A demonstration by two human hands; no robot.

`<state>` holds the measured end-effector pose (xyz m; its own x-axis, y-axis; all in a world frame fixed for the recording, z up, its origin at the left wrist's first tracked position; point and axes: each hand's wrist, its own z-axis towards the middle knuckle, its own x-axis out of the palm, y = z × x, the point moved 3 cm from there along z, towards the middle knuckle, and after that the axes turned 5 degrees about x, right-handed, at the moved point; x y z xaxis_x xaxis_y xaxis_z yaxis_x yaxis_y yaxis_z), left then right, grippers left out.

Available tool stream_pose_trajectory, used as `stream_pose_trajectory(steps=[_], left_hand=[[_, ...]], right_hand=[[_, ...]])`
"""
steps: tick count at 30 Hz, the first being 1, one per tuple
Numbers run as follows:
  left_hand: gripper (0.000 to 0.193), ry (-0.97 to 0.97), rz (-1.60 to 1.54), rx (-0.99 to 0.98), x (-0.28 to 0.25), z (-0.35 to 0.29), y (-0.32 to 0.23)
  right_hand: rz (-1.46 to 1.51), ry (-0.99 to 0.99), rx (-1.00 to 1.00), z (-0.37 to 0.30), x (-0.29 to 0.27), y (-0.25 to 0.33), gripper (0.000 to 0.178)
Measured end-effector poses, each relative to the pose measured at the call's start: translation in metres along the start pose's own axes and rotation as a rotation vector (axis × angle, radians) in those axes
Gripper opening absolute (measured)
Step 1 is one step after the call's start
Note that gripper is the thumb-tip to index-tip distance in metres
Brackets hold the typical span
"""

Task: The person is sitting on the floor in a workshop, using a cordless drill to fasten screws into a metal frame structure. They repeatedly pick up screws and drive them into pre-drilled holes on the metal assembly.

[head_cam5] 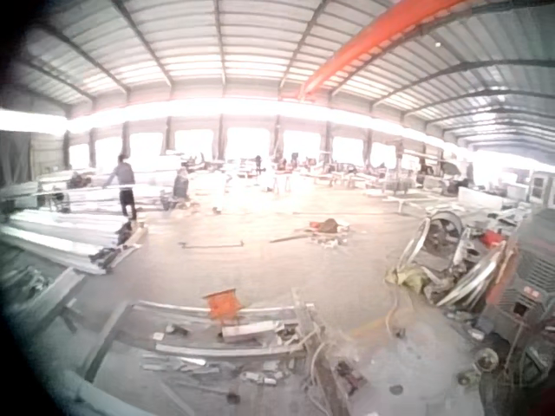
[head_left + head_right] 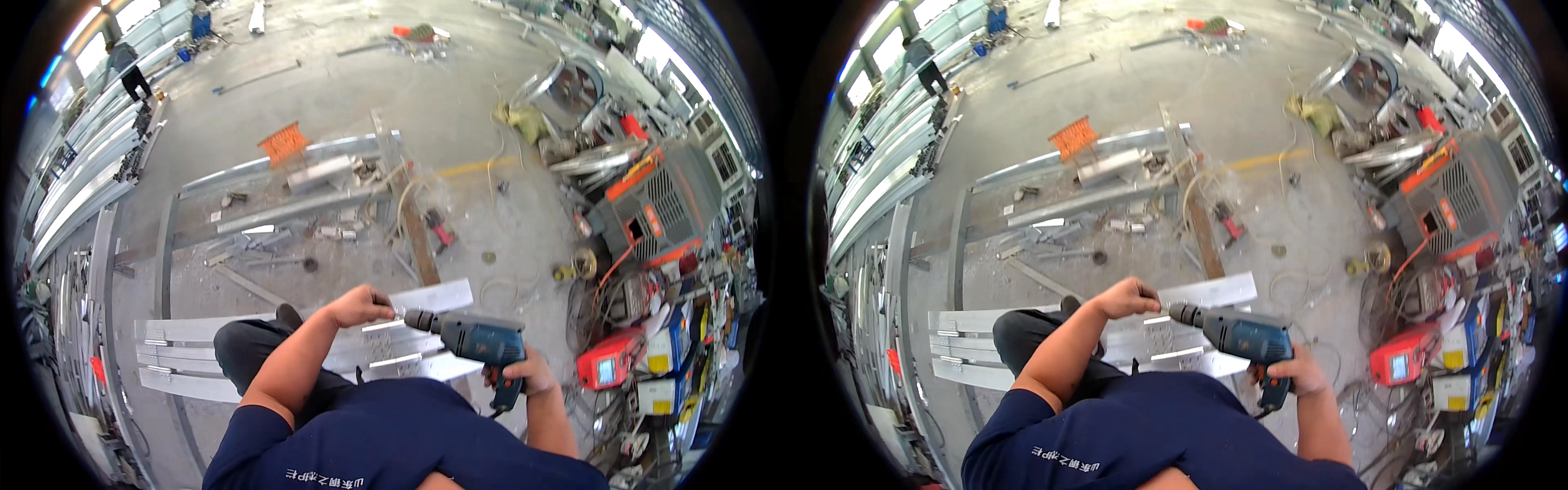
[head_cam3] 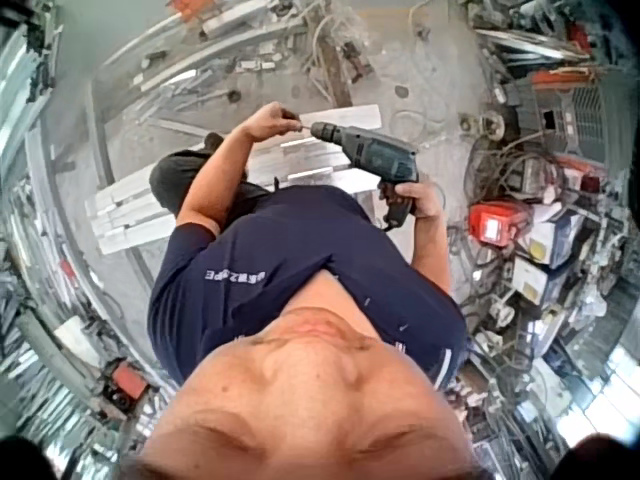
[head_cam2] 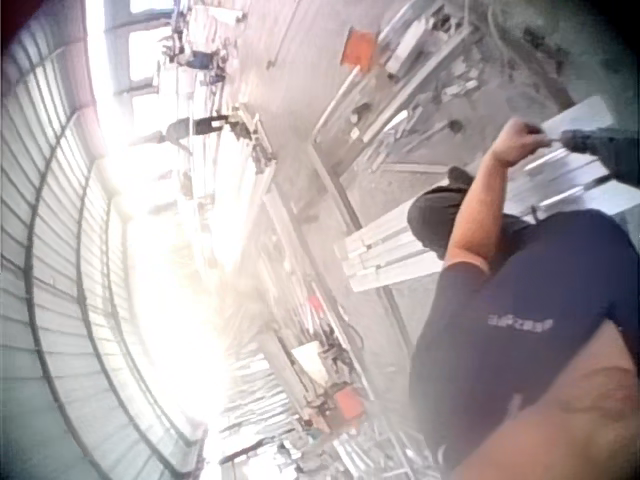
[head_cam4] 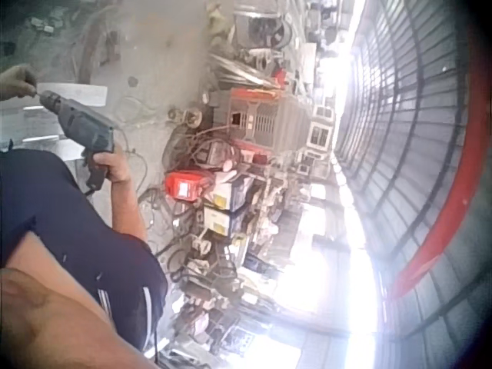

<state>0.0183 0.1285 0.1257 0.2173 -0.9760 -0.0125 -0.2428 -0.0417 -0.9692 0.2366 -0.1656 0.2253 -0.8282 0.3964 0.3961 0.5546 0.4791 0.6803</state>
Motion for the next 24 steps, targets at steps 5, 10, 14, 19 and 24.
stream_pose_trajectory(steps=[5, 10, 14, 19, 24], left_hand=[[0.029, -0.407, -0.408, -0.043, -0.005, 0.011, 0.017], [0.021, -0.434, -1.047, -0.293, -0.007, 0.014, 0.059], [0.027, -0.278, -0.926, -0.237, 0.013, 0.016, 0.045], [0.022, -0.270, -0.830, -0.289, 0.017, 0.015, 0.035], [0.022, -0.398, -0.645, -0.390, 0.011, 0.020, 0.046]], right_hand=[[0.035, -0.095, -0.040, 0.001, 0.000, 0.005, 0.061], [0.084, -0.083, -0.043, 0.004, -0.008, -0.002, 0.060], [0.101, -0.099, -0.036, 0.002, -0.008, -0.006, 0.061], [0.057, -0.101, -0.023, 0.003, -0.003, -0.002, 0.063], [0.053, -0.103, -0.023, 0.004, 0.003, 0.000, 0.064]])
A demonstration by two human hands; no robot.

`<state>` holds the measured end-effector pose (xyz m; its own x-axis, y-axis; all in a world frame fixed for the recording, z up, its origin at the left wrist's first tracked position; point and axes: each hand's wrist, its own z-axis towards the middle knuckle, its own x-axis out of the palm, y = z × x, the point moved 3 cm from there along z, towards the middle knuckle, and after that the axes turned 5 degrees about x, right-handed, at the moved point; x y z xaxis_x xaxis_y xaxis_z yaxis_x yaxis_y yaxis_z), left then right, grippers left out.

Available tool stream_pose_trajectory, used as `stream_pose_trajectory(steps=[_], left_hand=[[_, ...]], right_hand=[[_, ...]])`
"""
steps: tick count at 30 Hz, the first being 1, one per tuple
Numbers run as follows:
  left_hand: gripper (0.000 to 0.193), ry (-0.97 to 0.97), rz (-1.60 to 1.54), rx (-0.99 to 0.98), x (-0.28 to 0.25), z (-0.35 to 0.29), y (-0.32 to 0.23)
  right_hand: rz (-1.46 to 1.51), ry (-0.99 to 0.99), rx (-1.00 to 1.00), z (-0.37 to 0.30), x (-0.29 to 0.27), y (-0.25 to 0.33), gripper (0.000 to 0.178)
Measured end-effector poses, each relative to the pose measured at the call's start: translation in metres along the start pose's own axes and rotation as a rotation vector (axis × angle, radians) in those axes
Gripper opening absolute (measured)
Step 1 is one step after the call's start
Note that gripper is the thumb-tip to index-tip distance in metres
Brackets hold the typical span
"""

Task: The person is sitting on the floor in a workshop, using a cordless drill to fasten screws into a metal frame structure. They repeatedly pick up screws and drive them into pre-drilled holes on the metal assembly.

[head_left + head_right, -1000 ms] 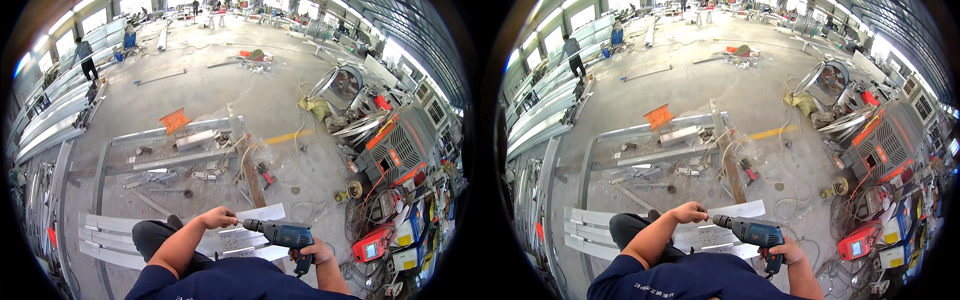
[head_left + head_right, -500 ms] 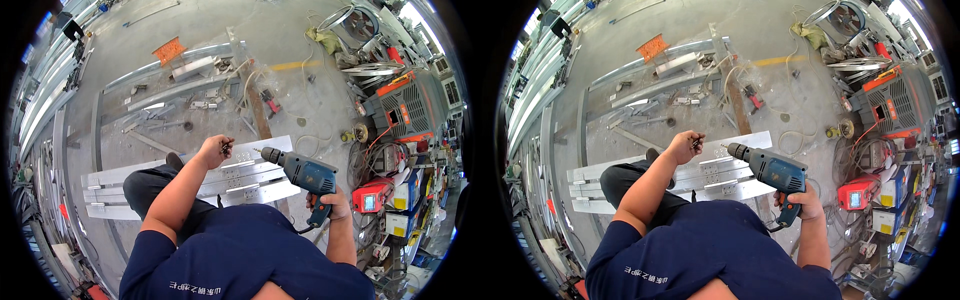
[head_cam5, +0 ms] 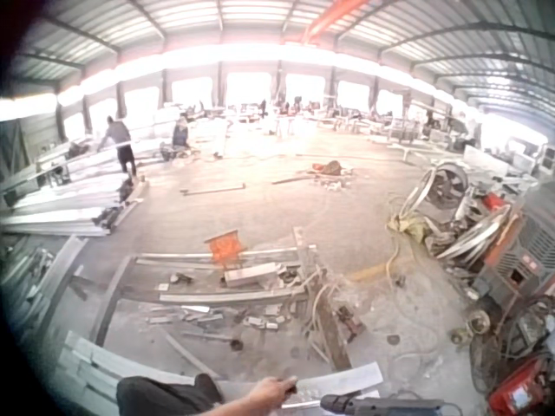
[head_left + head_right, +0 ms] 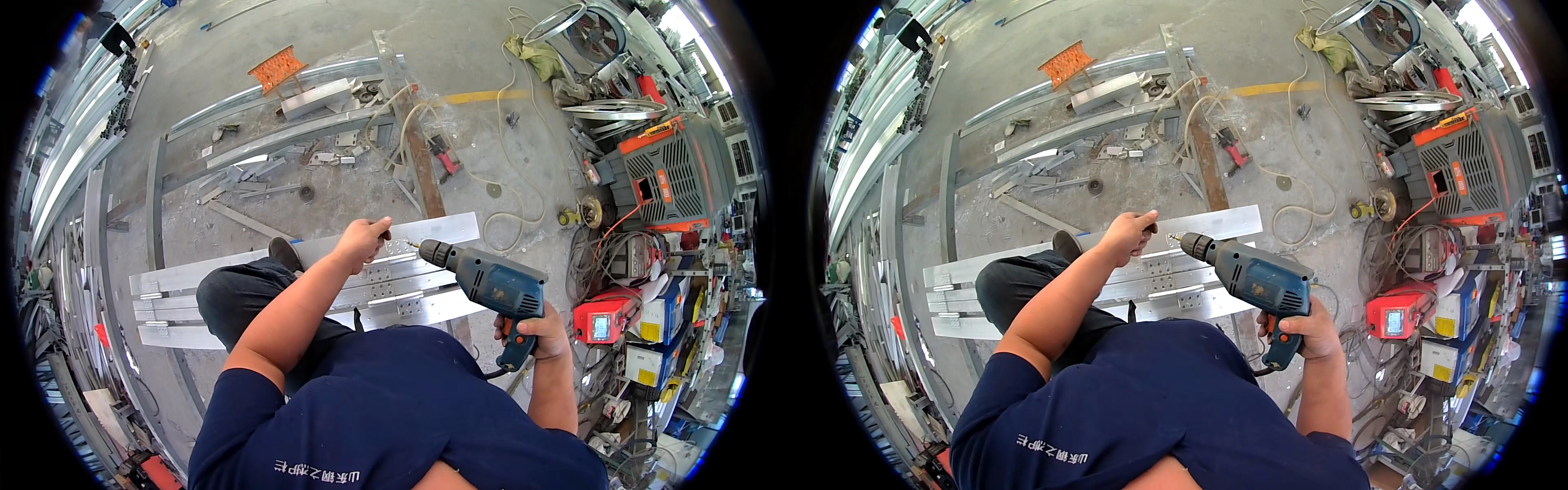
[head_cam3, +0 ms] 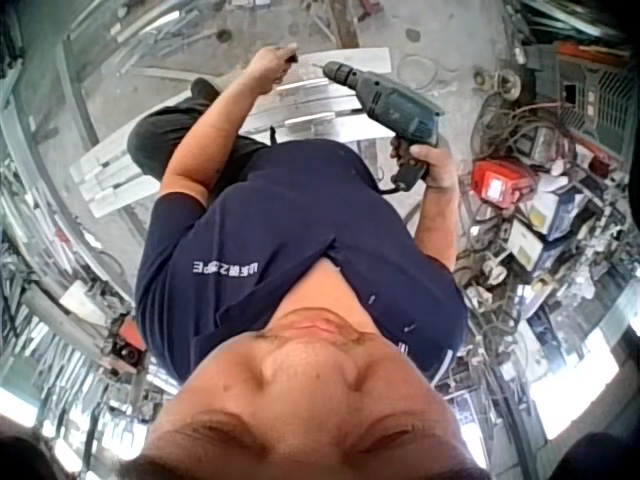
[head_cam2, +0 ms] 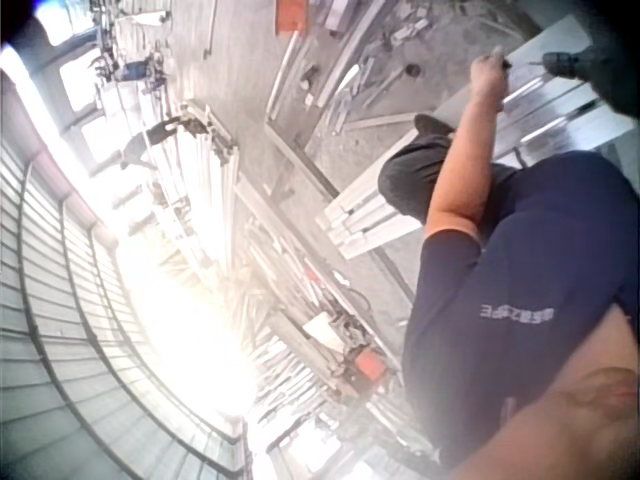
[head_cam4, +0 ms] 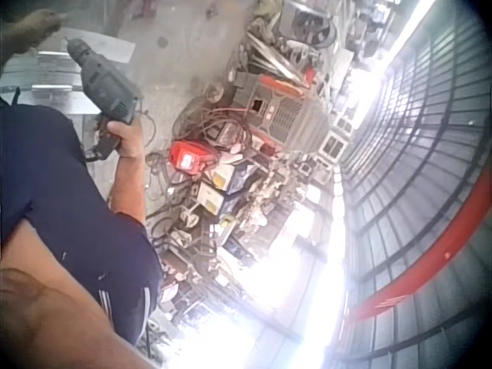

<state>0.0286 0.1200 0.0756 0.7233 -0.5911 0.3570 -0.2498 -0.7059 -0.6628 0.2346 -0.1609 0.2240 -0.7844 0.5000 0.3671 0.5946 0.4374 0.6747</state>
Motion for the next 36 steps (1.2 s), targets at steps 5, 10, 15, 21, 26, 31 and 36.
stream_pose_trajectory(steps=[5, 10, 15, 21, 26, 31, 36], left_hand=[[0.020, 0.023, -0.138, 0.050, 0.004, 0.005, 0.003], [0.019, 0.158, -0.143, 0.063, 0.013, -0.005, -0.001], [0.020, 0.121, -0.035, 0.099, 0.005, 0.001, 0.000], [0.023, 0.216, -0.115, 0.140, 0.008, 0.002, 0.004], [0.021, 0.202, -0.198, 0.102, 0.010, -0.003, 0.001], [0.017, 0.220, -0.185, 0.133, 0.007, -0.001, 0.003], [0.019, 0.206, -0.125, 0.155, 0.008, -0.003, 0.001]], right_hand=[[0.004, -0.007, 0.002, 0.002, 0.001, 0.000, 0.063], [0.001, 0.008, 0.015, 0.003, 0.001, 0.001, 0.062], [0.006, 0.000, 0.009, 0.003, 0.004, 0.001, 0.062], [0.006, 0.017, 0.004, 0.004, 0.005, 0.001, 0.061], [-0.004, 0.002, 0.001, 0.003, 0.005, 0.000, 0.060], [-0.002, 0.015, -0.003, 0.003, 0.005, 0.000, 0.061], [-0.005, 0.008, 0.006, 0.003, 0.004, -0.001, 0.063]])
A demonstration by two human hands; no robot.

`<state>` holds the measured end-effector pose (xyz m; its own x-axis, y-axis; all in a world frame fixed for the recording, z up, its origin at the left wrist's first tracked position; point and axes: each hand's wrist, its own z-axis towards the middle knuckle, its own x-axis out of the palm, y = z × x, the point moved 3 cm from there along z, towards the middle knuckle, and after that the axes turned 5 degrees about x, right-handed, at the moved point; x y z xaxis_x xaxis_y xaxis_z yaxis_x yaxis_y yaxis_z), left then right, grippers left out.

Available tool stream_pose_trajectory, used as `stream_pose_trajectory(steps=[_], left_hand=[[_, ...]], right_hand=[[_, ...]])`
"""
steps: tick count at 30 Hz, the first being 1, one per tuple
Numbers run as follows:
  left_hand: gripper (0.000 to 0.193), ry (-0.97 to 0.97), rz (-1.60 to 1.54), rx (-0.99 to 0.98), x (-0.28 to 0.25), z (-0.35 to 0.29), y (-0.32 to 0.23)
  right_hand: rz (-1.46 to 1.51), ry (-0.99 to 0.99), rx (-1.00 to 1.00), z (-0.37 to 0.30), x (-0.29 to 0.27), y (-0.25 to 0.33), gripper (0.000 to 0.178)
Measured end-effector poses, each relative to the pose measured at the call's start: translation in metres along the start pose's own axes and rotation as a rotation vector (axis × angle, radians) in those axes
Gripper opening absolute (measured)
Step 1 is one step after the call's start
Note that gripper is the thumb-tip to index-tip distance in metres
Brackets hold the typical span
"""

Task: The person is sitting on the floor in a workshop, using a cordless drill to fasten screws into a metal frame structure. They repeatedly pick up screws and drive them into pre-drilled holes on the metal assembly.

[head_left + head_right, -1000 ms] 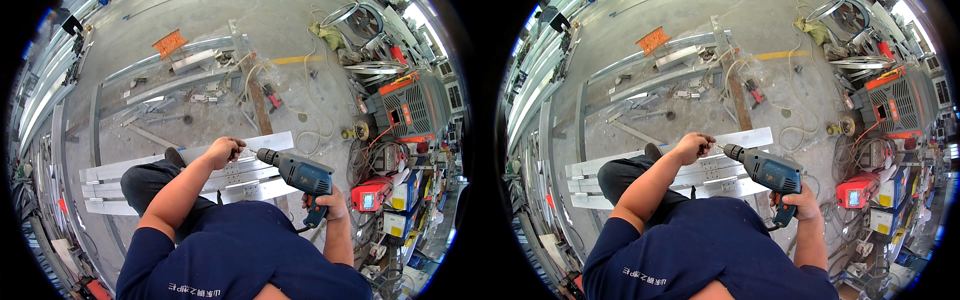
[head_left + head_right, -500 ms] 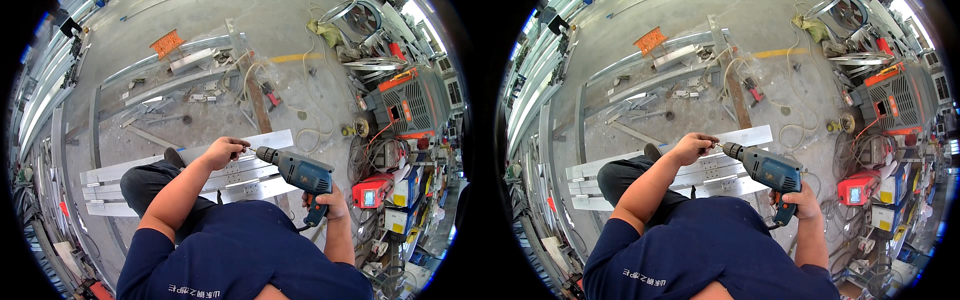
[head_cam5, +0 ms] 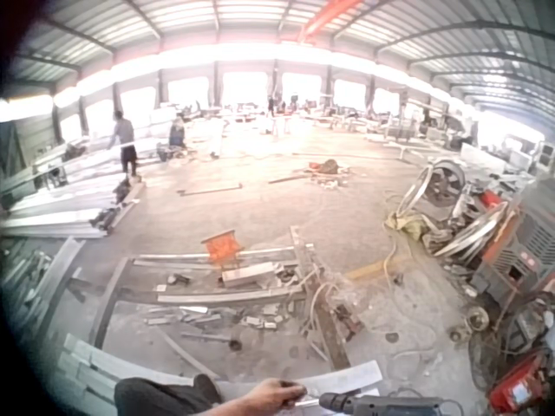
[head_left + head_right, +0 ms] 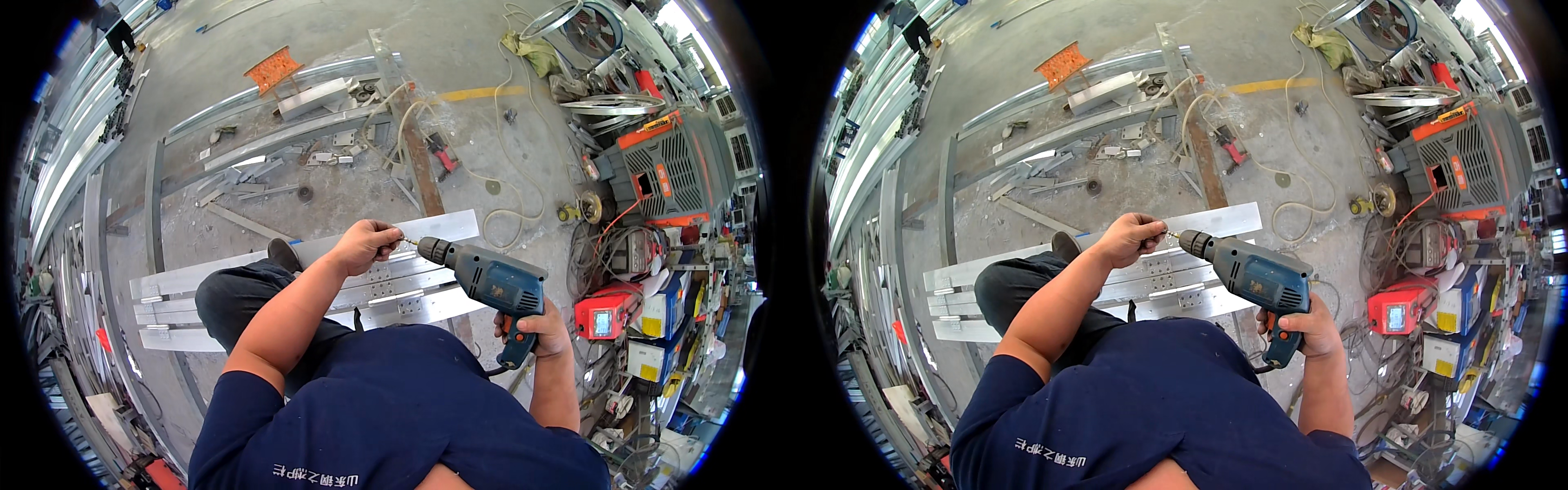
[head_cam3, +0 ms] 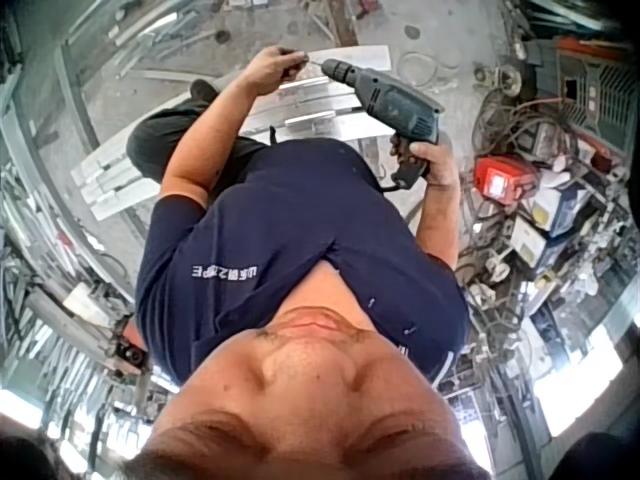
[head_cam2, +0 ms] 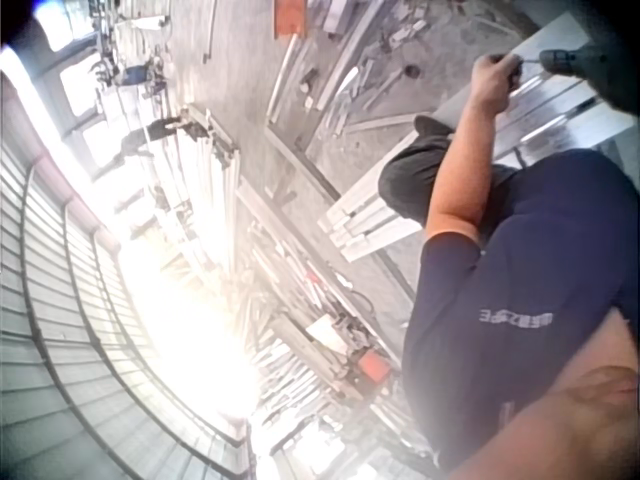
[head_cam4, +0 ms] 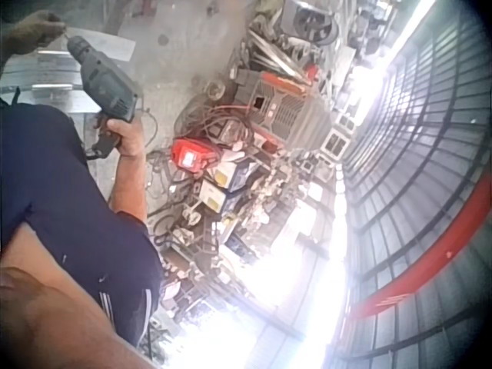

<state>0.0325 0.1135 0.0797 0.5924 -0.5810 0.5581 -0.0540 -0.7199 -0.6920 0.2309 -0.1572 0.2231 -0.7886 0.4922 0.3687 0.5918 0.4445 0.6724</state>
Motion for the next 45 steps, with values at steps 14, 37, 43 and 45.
stream_pose_trajectory(steps=[14, 37, 43, 45], left_hand=[[0.021, -0.172, -0.328, -0.150, 0.009, 0.013, 0.031], [0.013, -0.893, -0.606, -0.475, -0.119, 0.070, 0.298], [0.022, -0.589, -0.057, -0.461, -0.161, 0.072, 0.265], [0.022, -0.521, 0.305, -0.390, -0.174, 0.080, 0.269]], right_hand=[[-0.133, -0.013, -0.038, 0.014, -0.009, -0.005, 0.054], [-1.328, -0.014, 0.193, 0.150, 0.040, -0.149, 0.080], [-1.171, -0.055, 0.351, 0.144, 0.024, -0.123, 0.074], [-1.159, -0.053, 0.334, 0.140, 0.014, -0.122, 0.076]])
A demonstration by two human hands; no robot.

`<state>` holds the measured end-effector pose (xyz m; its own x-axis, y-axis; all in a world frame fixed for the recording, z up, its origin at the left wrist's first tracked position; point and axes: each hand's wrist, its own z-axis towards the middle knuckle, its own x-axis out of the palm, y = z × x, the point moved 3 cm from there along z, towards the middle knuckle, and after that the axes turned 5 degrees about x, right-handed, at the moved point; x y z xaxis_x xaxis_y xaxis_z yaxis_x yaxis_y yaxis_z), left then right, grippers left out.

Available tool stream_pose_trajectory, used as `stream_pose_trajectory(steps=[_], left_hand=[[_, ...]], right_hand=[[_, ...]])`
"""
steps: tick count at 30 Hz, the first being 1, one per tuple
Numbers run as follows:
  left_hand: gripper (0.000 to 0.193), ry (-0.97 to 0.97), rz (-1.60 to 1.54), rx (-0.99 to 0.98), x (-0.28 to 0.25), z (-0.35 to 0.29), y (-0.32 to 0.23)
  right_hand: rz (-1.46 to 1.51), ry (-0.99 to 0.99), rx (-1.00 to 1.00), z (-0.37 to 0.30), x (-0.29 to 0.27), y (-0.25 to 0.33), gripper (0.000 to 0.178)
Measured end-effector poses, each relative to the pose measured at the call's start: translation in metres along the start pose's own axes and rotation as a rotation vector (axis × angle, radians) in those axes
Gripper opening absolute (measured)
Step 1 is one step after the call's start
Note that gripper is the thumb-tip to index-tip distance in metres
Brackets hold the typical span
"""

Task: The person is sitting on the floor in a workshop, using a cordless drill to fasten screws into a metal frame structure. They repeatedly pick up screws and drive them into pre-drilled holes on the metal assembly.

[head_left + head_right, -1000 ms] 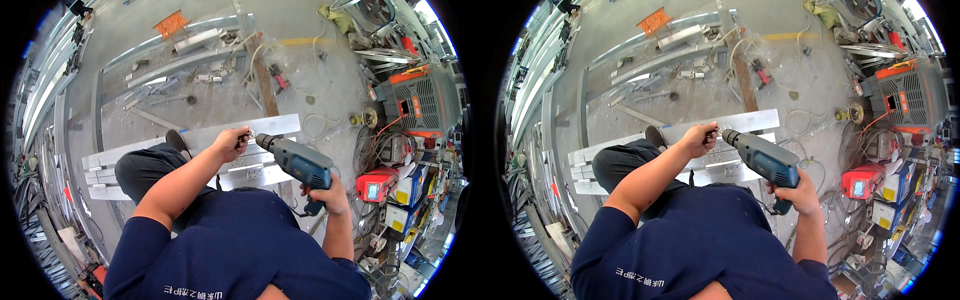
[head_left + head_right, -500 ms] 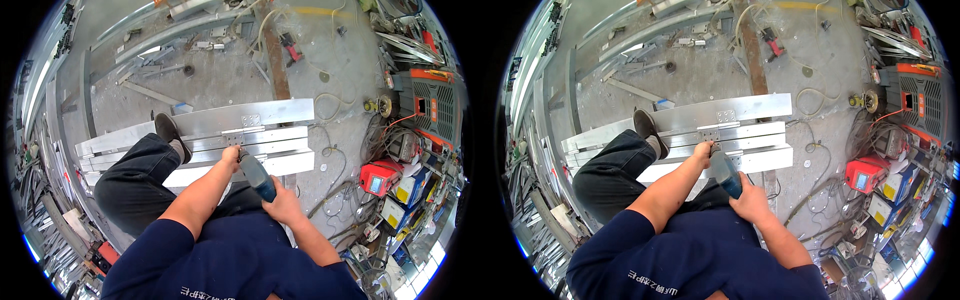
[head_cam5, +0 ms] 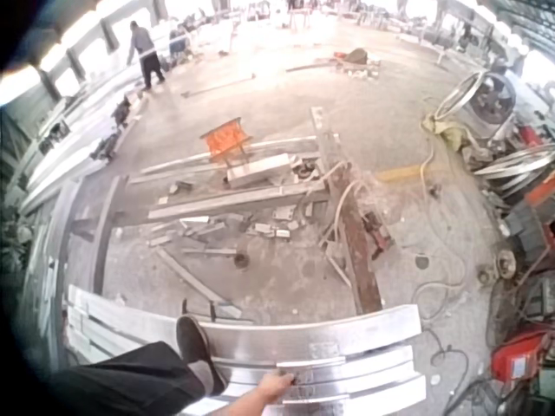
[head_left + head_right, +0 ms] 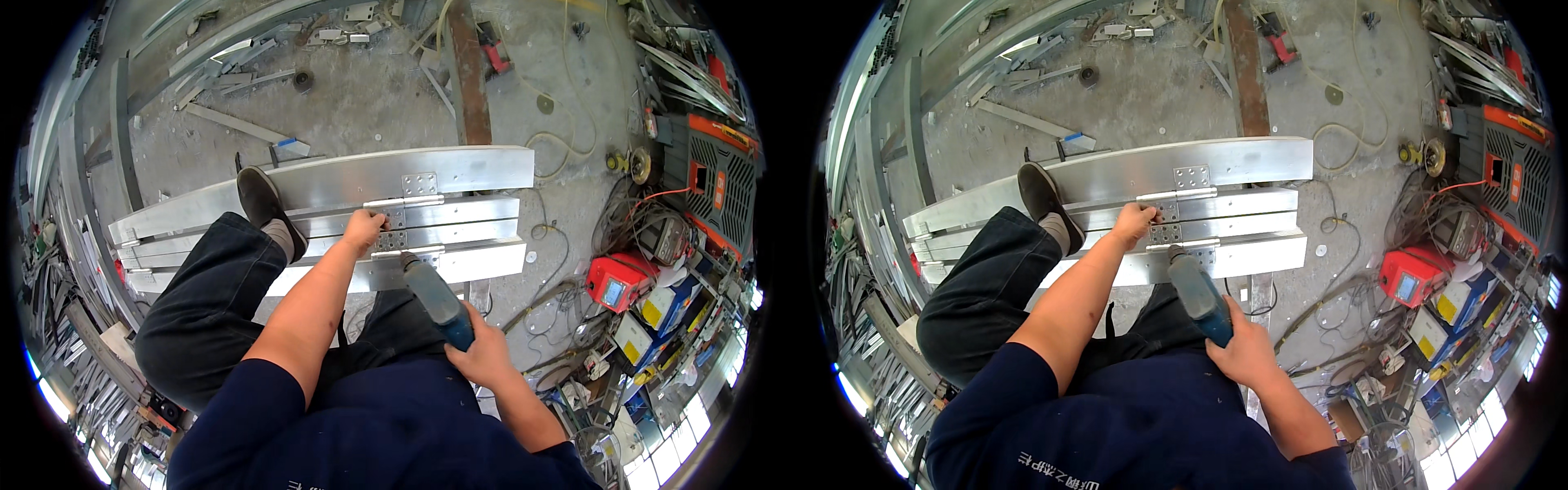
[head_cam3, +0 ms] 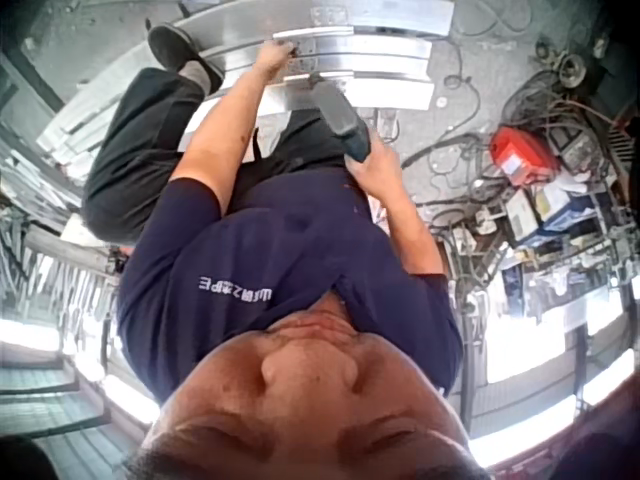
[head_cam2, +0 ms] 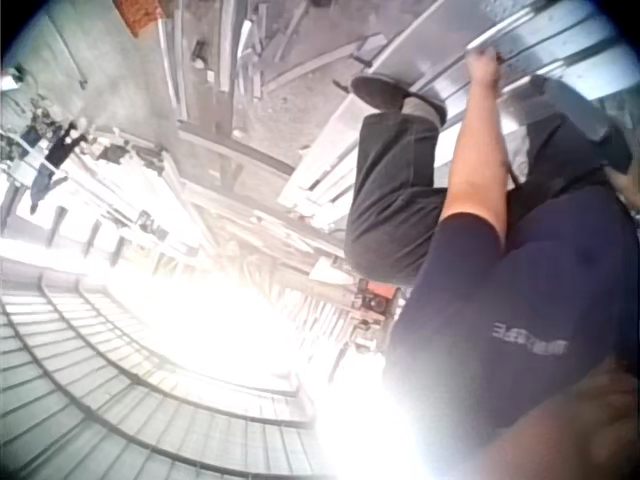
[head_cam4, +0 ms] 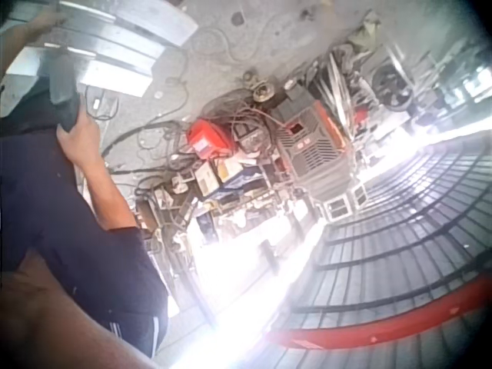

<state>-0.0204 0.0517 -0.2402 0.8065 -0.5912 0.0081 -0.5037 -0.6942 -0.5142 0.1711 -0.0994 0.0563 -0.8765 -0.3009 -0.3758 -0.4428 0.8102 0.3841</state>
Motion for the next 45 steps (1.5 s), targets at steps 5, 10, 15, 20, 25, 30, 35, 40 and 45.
stream_pose_trajectory(steps=[5, 10, 15, 20, 25, 30, 35, 40, 45], left_hand=[[0.027, -0.078, 0.745, 0.414, 0.016, -0.023, -0.024], [0.042, 0.000, 0.851, 0.314, 0.032, -0.035, -0.028], [0.048, 0.044, 0.886, 0.283, 0.040, -0.038, -0.030], [0.050, 0.041, 0.914, 0.257, 0.045, -0.040, -0.028], [0.040, 0.005, 0.455, 0.252, 0.041, -0.020, 0.007], [0.026, -0.017, -0.118, -0.067, 0.019, -0.014, 0.006], [0.026, 0.019, -0.049, -0.027, 0.007, -0.012, 0.018], [0.023, -0.240, -0.237, -0.018, -0.002, -0.023, 0.023], [0.027, -0.672, 0.308, 0.002, -0.024, -0.039, 0.015]], right_hand=[[0.095, -0.066, 0.037, -0.007, -0.004, -0.024, 0.074], [0.102, -0.066, 0.071, -0.011, -0.004, -0.028, 0.073], [0.109, -0.065, 0.090, -0.015, -0.003, -0.026, 0.074], [0.154, -0.078, 0.072, -0.018, -0.004, -0.026, 0.072], [0.147, -0.085, 0.092, -0.022, -0.003, -0.029, 0.071], [0.145, -0.104, 0.099, -0.022, 0.003, -0.040, 0.071], [0.113, -0.085, 0.106, -0.020, 0.003, -0.039, 0.072], [0.115, -0.034, 0.188, -0.017, 0.000, -0.034, 0.070], [0.108, -0.037, 0.205, -0.018, -0.001, -0.032, 0.071]])
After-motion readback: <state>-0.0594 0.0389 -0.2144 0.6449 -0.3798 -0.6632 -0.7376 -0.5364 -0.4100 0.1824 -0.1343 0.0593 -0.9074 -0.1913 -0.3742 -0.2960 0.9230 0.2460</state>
